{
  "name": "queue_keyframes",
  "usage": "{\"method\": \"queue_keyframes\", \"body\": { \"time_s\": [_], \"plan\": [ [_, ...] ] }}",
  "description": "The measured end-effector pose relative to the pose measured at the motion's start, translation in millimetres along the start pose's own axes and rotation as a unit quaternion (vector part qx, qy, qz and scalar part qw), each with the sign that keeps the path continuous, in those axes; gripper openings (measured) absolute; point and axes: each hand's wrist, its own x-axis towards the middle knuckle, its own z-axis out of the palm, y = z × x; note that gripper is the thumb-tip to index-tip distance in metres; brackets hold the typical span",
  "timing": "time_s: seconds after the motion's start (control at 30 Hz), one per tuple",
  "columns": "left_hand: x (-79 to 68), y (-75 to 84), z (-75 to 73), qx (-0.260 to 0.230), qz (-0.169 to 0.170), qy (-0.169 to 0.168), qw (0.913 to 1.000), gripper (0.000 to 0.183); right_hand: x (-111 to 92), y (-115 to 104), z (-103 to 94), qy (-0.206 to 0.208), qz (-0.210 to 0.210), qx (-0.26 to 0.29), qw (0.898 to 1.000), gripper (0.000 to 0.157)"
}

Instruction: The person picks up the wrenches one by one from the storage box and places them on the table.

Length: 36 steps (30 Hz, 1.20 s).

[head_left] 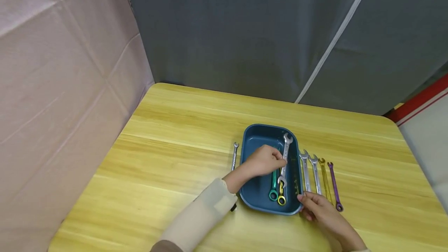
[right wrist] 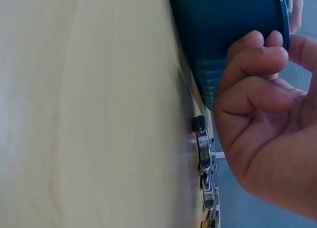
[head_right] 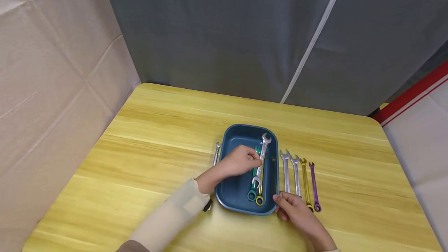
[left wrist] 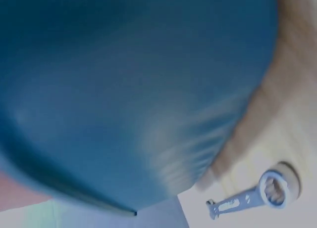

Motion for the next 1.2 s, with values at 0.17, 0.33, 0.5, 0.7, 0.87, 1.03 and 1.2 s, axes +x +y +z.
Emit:
{"method": "queue_keyframes", "body": {
  "time_s": [0.17,0.33,0.5,0.7,0.87,1.03,1.2],
  "plan": [
    [-8.1,3.3,-11.1,-0.019,0.015,0.002,0.9997,0.017,0.4,-0.4,-1.1,-0.002,-0.001,0.012,1.0,0.031],
    [-15.5,1.9,-22.9,-0.027,0.026,0.022,0.9991,0.018,1.2,-0.2,-0.4,-0.006,-0.002,0.01,1.0,0.029],
    [-21.7,-5.2,-36.5,-0.041,0.023,0.023,0.9986,0.018,0.6,0.7,-1.6,-0.003,0.013,0.0,1.0,0.037],
    [-30.4,-17.7,-54.8,-0.067,0.008,0.022,0.9975,0.018,1.3,1.3,-3.0,-0.005,0.017,0.006,1.0,0.034],
    [-38.7,-31.1,-67.4,-0.091,-0.003,0.027,0.9955,0.017,1.1,1.5,-2.9,-0.002,0.017,0.006,1.0,0.031],
    [-46.1,-43.3,-80.2,-0.086,-0.003,0.047,0.9952,0.017,1.2,1.7,-3.0,0.002,0.021,0.001,1.0,0.033],
    [-52.6,-55.0,-90.3,-0.098,-0.015,0.062,0.9932,0.019,0.7,1.7,-3.0,0.001,0.015,-0.008,1.0,0.041]
  ]
}}
